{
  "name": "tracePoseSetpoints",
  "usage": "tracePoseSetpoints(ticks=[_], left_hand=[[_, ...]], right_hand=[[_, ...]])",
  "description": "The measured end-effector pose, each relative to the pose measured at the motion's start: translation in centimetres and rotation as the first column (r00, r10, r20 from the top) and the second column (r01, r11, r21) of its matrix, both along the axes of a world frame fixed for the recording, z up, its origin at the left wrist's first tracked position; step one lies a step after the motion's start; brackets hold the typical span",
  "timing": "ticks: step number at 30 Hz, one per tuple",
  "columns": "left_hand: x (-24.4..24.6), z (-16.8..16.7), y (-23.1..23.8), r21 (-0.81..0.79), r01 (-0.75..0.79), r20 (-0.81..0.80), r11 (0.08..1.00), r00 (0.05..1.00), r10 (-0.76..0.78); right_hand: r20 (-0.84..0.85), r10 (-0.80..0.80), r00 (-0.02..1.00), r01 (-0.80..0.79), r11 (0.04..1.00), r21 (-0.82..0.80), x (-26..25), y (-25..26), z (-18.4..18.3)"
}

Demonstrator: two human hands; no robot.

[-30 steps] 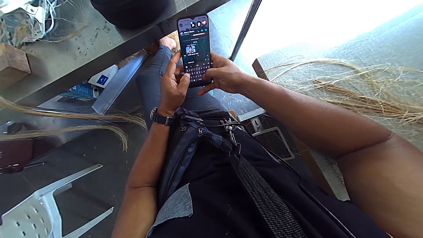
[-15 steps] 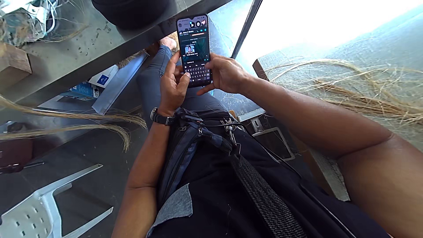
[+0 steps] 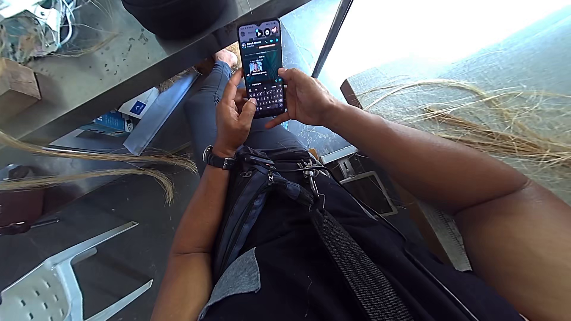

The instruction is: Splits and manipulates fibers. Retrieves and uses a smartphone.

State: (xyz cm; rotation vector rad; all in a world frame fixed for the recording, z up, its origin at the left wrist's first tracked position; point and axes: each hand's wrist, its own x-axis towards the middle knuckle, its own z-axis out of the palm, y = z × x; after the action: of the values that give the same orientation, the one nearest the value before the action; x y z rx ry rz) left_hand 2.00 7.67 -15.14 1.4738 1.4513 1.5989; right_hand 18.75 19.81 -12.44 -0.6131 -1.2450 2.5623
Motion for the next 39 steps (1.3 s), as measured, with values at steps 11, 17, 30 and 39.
tracePoseSetpoints(ticks=[11, 17, 30, 39], left_hand=[[0.05, 0.12, -0.1, -0.016, -0.006, -0.008, 1.0, 1.0, 0.006], [0.1, 0.11, -0.11, -0.014, -0.009, -0.006, 1.0, 1.0, 0.009], [0.11, 0.11, 0.0, -0.008, -0.002, -0.011, 1.0, 1.0, 0.002], [-0.08, 0.0, -0.08, -0.013, -0.012, -0.018, 1.0, 1.0, 0.011]], right_hand=[[-0.019, 0.019, 1.0, -0.019, 1.0, 0.013, 0.01, 0.17, -0.23], [-0.034, 0.026, 0.999, -0.026, 1.0, -0.003, 0.03, 0.27, -0.33], [-0.047, 0.032, 0.998, -0.032, 0.999, 0.011, 0.13, 0.27, -0.34], [-0.044, -0.002, 0.999, 0.009, 0.986, 0.166, 0.01, -0.57, -0.42]])
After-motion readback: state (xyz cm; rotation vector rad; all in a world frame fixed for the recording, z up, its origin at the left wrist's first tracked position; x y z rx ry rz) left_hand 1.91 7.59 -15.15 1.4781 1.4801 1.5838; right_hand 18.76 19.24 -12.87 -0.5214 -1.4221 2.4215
